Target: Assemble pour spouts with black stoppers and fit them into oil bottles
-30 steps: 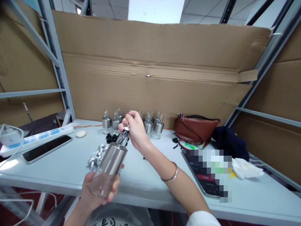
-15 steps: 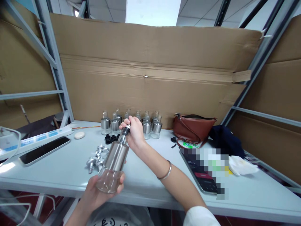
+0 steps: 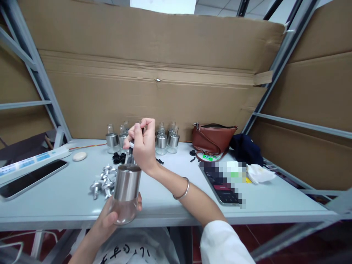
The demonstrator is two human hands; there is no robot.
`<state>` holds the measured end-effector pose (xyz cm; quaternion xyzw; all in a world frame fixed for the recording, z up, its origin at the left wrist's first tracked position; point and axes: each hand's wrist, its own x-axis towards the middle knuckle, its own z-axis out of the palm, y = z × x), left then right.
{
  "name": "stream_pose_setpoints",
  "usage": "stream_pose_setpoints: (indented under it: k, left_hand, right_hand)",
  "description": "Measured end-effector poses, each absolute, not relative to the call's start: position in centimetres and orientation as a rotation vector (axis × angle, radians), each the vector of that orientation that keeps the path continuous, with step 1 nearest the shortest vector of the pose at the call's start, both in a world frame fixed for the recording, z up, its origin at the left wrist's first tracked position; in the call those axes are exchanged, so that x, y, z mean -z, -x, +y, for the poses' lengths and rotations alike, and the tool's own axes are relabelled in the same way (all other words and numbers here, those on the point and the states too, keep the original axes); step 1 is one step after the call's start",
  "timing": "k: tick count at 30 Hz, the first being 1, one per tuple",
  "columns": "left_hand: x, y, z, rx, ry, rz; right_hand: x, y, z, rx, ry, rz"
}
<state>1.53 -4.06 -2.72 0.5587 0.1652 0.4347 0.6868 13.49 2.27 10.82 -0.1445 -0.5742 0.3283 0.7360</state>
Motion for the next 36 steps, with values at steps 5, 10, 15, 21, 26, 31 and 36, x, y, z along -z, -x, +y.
stream_pose_setpoints:
  k: [5,10,15,21,26,31,36]
  left_hand:
    - [2.5,-1.4,-4.2,-0.957,-1.16,0.356]
    - [2.4,-1.2,-4.0,-0.894,-1.073,0.294]
    - [2.6,-1.5,-4.0,-0.907,-1.052,0.313]
    - [2.5,-2.0,-3.8,-0.989,-0.898,0.351]
    - [2.2,-2.3,-4.0,-1.027,-0.894,0.394]
    - [2.4,-2.4,-4.4,-1.031,-0.963,0.405]
    - [2.3,-2.6,-4.6,-1.068,-0.986,0.501]
  right_hand:
    - [-11.1,-14.3,3.2,-0.741,0.488,-1.446]
    - [-11.7,-16.0,5.0,-1.25,0.659,-1.505]
    - [-11.2,-16.7,6.5,-1.715,0.6,-1.301]
    - [-8.7,-15.1,8.0,-1.689,0.615,-0.751]
    - [-8.2,-13.7,7.4,-1.399,0.558,-0.519]
    - [-8.4,-13.4,6.8,-1.129,0.49,-0.634]
    - [-7.9,-13.4,6.6,-0.811,0.388,-0.941]
